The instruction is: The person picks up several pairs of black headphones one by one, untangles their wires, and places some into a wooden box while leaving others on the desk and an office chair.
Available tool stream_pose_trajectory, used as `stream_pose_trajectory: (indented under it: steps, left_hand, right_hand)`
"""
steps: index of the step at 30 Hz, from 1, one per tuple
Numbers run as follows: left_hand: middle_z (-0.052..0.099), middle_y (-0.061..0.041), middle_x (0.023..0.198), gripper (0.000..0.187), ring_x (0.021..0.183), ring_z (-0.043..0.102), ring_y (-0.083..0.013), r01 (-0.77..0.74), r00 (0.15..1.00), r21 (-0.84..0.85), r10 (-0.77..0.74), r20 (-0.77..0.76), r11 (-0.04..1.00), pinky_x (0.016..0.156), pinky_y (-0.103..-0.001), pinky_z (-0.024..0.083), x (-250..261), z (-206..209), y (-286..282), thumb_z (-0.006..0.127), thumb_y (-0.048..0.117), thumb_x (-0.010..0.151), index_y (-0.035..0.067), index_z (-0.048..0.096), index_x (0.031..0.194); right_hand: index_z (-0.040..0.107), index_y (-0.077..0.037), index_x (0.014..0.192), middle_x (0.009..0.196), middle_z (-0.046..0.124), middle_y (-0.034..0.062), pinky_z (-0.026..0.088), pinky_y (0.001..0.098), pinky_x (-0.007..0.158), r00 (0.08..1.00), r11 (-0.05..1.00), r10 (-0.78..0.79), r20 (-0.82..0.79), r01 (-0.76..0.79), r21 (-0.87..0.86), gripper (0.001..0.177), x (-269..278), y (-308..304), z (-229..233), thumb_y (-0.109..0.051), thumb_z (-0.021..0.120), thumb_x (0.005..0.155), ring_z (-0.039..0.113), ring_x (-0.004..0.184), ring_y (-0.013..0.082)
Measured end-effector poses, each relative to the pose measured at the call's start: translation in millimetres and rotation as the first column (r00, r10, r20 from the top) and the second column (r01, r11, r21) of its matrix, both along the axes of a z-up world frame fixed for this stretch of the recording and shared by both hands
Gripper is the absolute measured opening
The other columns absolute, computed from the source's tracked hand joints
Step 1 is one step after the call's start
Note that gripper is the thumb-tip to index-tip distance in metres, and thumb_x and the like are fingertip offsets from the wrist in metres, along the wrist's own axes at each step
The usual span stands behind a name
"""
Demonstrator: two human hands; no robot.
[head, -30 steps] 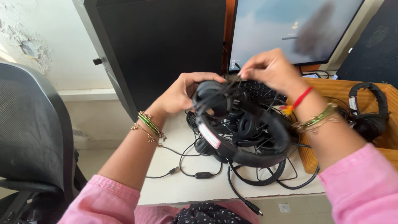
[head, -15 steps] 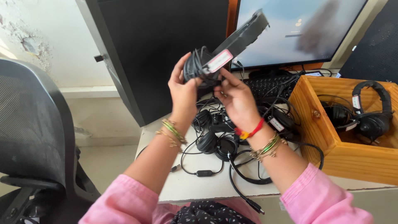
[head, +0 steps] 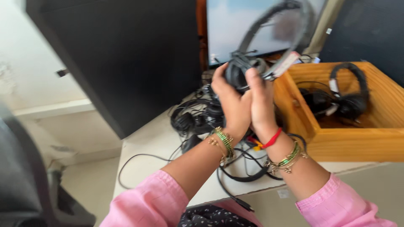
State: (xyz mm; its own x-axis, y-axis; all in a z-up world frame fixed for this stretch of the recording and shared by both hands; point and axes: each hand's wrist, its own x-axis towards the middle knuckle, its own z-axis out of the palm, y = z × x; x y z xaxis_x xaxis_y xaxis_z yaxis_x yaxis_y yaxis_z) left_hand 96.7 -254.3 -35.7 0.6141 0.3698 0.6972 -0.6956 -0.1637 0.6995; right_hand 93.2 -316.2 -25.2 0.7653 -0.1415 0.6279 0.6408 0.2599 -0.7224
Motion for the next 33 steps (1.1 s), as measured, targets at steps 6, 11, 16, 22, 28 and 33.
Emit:
stream_pose_trajectory:
  steps: [6,11,16,22,28,33]
  left_hand:
    - [0.040,-0.030,0.147,0.084,0.141,0.038,-0.0434,0.385,0.919,0.290,-0.394,-0.029,0.876,0.123,-0.048,0.032,17,-11,-91,0.072,0.019,0.090,-0.001,0.025,0.157]
    - [0.051,-0.028,0.142,0.098,0.138,0.051,-0.0409,0.789,0.612,0.312,-0.722,-0.323,0.530,0.118,-0.051,0.036,24,-18,-157,0.065,0.029,0.090,0.001,0.006,0.163]
    - [0.051,-0.025,0.141,0.089,0.136,0.045,-0.0406,0.518,0.834,0.839,-0.320,-0.450,0.169,0.115,-0.066,0.019,20,-14,-209,0.067,0.042,0.086,0.010,0.022,0.156]
    - [0.068,-0.022,0.129,0.066,0.126,0.062,-0.0375,0.679,0.707,0.732,-0.224,-0.671,-0.052,0.111,-0.054,0.042,21,-34,-222,0.042,0.061,0.097,0.013,0.067,0.134]
    - [0.059,-0.023,0.141,0.075,0.130,0.057,-0.0374,0.712,0.679,0.702,-0.233,-0.696,-0.025,0.110,-0.046,0.045,33,-54,-230,0.038,0.067,0.092,0.015,0.059,0.142]
    - [0.001,-0.029,0.164,0.119,0.150,0.000,-0.0426,0.548,0.806,0.837,-0.271,-0.526,0.005,0.117,-0.056,0.006,55,-68,-263,0.039,0.090,0.077,0.005,0.022,0.160]
  right_hand:
    - [0.063,-0.001,0.117,0.111,0.067,0.0049,0.056,0.0286,0.088,0.989,0.972,-0.144,-0.039,0.149,0.180,0.029,-14,-110,6,-0.025,0.063,0.102,0.066,0.097,0.0128]
    - [0.049,0.000,0.121,0.113,0.062,0.0097,0.057,0.0332,0.087,0.875,0.876,-0.478,-0.077,0.469,-0.111,0.046,-14,-233,6,-0.027,0.073,0.093,0.066,0.099,0.0168]
    - [0.051,0.005,0.134,0.135,0.048,0.0258,0.047,0.0497,0.103,0.392,0.205,-0.910,0.134,0.707,-0.677,0.072,-2,-317,-12,-0.044,0.081,0.092,0.055,0.118,0.0417]
    - [0.046,0.004,0.137,0.143,0.040,0.0254,0.045,0.0590,0.095,0.283,-0.073,-0.947,0.150,0.265,-0.961,0.090,7,-344,-41,-0.047,0.086,0.075,0.046,0.123,0.0521]
    - [0.032,0.007,0.150,0.154,0.032,0.0226,0.048,0.0485,0.105,0.302,-0.056,-0.953,-0.039,-0.301,-0.952,0.120,33,-374,-71,-0.059,0.090,0.069,0.049,0.131,0.0480]
    - [0.029,0.004,0.155,0.163,0.020,0.0245,0.050,0.0485,0.106,0.357,-0.069,-0.925,-0.128,-0.490,-0.869,0.096,65,-409,-104,-0.038,0.078,0.084,0.054,0.133,0.0460]
